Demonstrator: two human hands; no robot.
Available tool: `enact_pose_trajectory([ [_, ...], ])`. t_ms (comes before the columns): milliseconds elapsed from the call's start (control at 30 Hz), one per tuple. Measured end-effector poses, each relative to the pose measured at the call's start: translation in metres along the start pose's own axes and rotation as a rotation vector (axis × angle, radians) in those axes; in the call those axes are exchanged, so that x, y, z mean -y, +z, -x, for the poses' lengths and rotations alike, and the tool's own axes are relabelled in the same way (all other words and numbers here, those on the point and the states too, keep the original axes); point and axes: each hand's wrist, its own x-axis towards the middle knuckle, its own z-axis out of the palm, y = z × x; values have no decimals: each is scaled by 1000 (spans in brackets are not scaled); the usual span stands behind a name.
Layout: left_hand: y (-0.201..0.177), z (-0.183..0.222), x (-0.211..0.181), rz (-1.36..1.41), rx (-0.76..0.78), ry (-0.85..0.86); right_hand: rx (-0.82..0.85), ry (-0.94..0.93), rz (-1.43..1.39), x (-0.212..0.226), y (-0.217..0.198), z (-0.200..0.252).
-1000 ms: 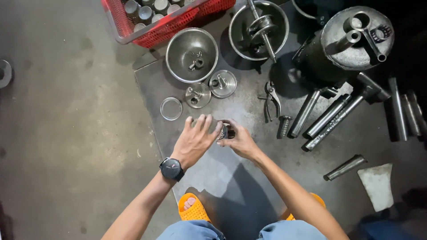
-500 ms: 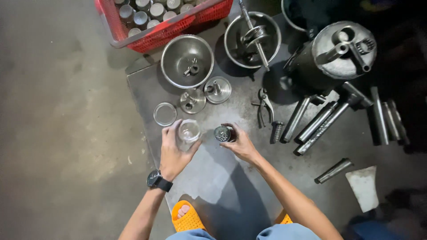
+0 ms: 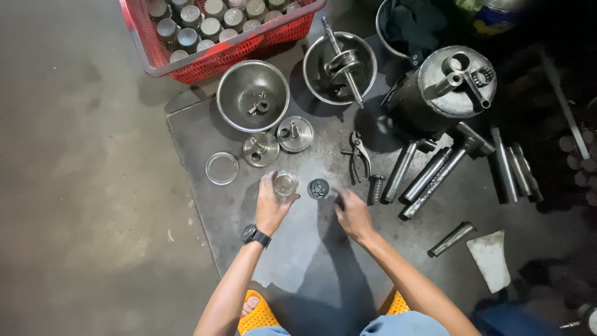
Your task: The recorder is cleaning and inspecting small mechanical parts, possibly engine or motorcycle components, in a workshop environment.
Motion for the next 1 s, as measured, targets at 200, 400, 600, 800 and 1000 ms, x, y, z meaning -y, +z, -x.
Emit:
enact_pose_trajectory([
  [200, 16, -11, 18, -45, 59, -65, -33, 183, -177, 70, -59, 18],
  [400, -21, -3, -58, -70, -74, -8, -228, 271, -86, 32, -145, 3],
  [600, -33, 6, -104, -82, -226, 100, -974, -57, 21, 1, -329, -90],
  [800, -23, 6, -150, 54, -277, 166, -504, -82, 265, -76, -380, -163],
  [1000, 22, 41, -100, 435, 166, -257, -885, -18, -20, 23, -327, -90],
])
